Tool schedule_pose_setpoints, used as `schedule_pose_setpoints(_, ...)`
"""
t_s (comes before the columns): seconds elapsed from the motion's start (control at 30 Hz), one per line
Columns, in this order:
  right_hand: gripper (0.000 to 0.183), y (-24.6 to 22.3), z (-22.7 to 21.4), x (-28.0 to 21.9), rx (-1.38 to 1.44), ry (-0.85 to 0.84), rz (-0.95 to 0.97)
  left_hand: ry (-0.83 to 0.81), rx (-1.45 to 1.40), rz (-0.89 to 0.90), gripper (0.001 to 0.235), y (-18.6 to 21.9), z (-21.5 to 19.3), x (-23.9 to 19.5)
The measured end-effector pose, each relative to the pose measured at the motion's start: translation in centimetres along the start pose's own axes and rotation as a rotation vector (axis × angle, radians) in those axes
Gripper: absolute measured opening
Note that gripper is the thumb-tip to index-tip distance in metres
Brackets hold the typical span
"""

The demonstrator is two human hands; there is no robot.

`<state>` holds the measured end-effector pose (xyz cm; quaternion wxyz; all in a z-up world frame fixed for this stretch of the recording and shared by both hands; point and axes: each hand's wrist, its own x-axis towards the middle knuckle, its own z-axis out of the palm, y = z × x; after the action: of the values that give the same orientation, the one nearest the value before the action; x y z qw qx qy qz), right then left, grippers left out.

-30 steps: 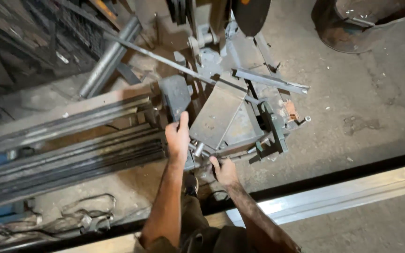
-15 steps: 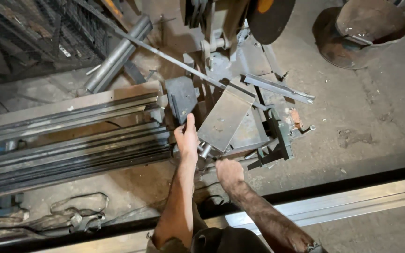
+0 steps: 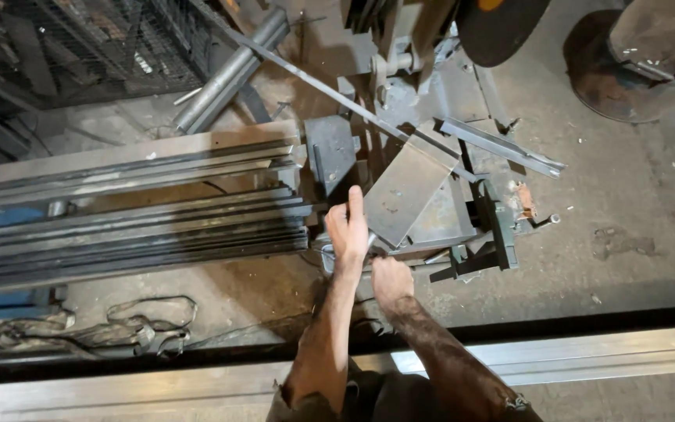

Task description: Cutting metal bars using a chop saw and organizing them on a metal rack.

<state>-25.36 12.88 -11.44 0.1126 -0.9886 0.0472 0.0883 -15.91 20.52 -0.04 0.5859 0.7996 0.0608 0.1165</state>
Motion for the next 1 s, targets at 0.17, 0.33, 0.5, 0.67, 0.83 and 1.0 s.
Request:
schedule_pose_setpoints(0.17, 0.021, -0.4, 0.8, 1.8, -0.040, -0.045, 0.016, 0.036, 0.121, 0.174, 0.066, 1.7, 0.3, -0.3)
schedule_pose_setpoints(0.33, 0.023, 0.7, 0.4, 0.4, 0.033, -0.062, 0.009, -0.036, 0.196, 0.203, 0.065, 2.1, -0.5, -1.1)
schedule_pose_setpoints(0.5, 0.028, 2.1, -0.7, -1.5, 0.725, 0.130, 0.113, -0.115, 0.049, 0.126, 0.064, 1.3, -0.3, 0.3)
schedule_pose_setpoints(0.67, 0.033, 1.9, 6.4, 1.7, 1.844, 0.242, 0.784, -0.283, -0.152, -0.070, 0.059, 1.2, -1.2, 0.9)
schedule_pose_setpoints(0.83, 0.039, 0.3, 3.6, 5.2, 2.169, 0.311, 1.255, -0.513, -0.607, -0.309, 0.049, 3.0, -1.7, 1.9)
schedule_pose_setpoints(1.0, 0.047, 0.9, 7.8, 7.9, 2.230, 0.419, 1.319, -0.457, -0.629, -0.380, 0.052, 1.1, -1.2, 1.0)
